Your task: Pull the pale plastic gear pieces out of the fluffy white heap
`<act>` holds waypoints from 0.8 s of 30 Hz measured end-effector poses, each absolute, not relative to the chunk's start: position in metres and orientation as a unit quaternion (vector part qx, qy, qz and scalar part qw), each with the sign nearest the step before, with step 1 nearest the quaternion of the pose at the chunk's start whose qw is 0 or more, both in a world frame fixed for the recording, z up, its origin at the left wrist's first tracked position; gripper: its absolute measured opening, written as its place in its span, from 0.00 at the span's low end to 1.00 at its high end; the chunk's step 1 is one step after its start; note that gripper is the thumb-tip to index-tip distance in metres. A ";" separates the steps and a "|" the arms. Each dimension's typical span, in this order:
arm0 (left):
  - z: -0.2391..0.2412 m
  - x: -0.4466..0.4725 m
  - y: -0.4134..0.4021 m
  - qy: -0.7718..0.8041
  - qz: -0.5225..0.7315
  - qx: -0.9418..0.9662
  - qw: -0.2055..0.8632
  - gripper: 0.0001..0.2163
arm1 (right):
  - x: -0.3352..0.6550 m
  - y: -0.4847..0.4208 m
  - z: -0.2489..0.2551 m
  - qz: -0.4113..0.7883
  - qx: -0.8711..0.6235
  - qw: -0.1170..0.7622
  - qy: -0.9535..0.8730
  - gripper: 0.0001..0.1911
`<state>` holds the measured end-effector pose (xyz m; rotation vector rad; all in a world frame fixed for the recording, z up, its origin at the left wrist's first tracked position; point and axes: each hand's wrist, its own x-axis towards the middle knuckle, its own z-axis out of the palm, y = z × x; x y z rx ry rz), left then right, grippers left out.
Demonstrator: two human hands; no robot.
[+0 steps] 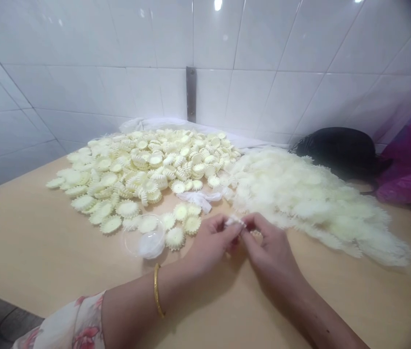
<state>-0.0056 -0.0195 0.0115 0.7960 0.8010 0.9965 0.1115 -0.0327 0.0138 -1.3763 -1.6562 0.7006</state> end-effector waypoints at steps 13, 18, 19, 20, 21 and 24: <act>0.000 -0.012 -0.011 0.446 0.425 0.526 0.586 0.11 | 0.115 -0.027 0.010 0.270 -0.609 0.413 -0.621 0.11; -0.001 -0.013 -0.010 0.437 0.431 0.550 0.566 0.13 | 0.129 -0.019 0.013 0.202 -0.651 0.403 -0.611 0.11; -0.001 -0.015 -0.009 0.438 0.438 0.551 0.559 0.13 | 0.136 -0.016 0.014 0.163 -0.673 0.405 -0.596 0.11; -0.001 -0.017 -0.008 0.442 0.447 0.550 0.550 0.13 | 0.144 -0.013 0.015 0.133 -0.704 0.408 -0.565 0.11; -0.002 -0.019 -0.007 0.446 0.459 0.549 0.539 0.13 | 0.151 -0.011 0.016 0.114 -0.726 0.412 -0.538 0.10; -0.003 -0.023 -0.002 0.452 0.476 0.554 0.513 0.10 | 0.162 -0.007 0.020 0.124 -0.710 0.441 -0.535 0.12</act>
